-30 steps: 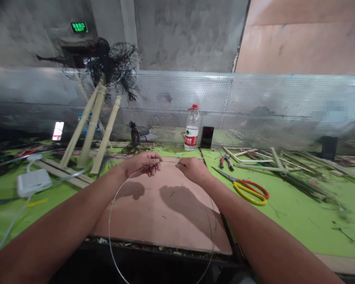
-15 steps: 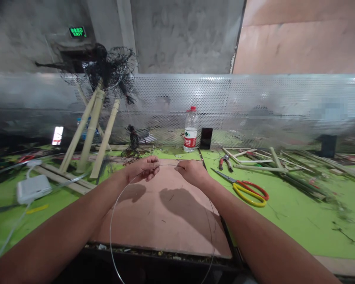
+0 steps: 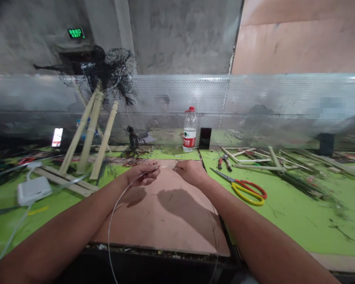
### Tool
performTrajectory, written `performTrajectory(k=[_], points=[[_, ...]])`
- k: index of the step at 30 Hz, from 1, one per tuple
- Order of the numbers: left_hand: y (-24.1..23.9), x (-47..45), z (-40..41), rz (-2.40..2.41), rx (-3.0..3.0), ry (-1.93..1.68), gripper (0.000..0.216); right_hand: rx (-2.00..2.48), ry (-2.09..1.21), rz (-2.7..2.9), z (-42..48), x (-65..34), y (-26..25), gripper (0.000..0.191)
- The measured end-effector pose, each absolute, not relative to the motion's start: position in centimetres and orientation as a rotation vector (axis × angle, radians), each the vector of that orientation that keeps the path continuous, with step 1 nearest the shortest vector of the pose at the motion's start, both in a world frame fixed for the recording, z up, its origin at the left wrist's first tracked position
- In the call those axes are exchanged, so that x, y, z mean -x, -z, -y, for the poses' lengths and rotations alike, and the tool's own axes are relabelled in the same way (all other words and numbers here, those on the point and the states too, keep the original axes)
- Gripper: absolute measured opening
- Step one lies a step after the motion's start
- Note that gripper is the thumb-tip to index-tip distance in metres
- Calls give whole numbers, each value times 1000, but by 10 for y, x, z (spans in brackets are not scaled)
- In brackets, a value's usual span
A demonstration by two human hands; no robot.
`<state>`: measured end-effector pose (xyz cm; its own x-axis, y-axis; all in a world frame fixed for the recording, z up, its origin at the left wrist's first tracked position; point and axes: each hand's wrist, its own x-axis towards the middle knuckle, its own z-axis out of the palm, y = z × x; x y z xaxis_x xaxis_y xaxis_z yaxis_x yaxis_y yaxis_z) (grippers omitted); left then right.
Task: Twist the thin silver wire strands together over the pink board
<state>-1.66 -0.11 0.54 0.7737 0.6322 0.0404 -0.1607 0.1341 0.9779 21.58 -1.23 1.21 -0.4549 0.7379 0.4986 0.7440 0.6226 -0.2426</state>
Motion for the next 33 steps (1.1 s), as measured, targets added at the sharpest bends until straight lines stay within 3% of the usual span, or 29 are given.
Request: performTrajectory(k=[17,21,33], points=[[-3,17,-3,-475,-1391,-813,26,1244,84,2282,10,-220,-17,33],[-6,26,-12,-593,-1418,-772,34,1302,173,2280,7,-221,-15,33],[-7,29,-18,-831,-1590,-672,27,1359,48,2280,3,-220,-7,32]])
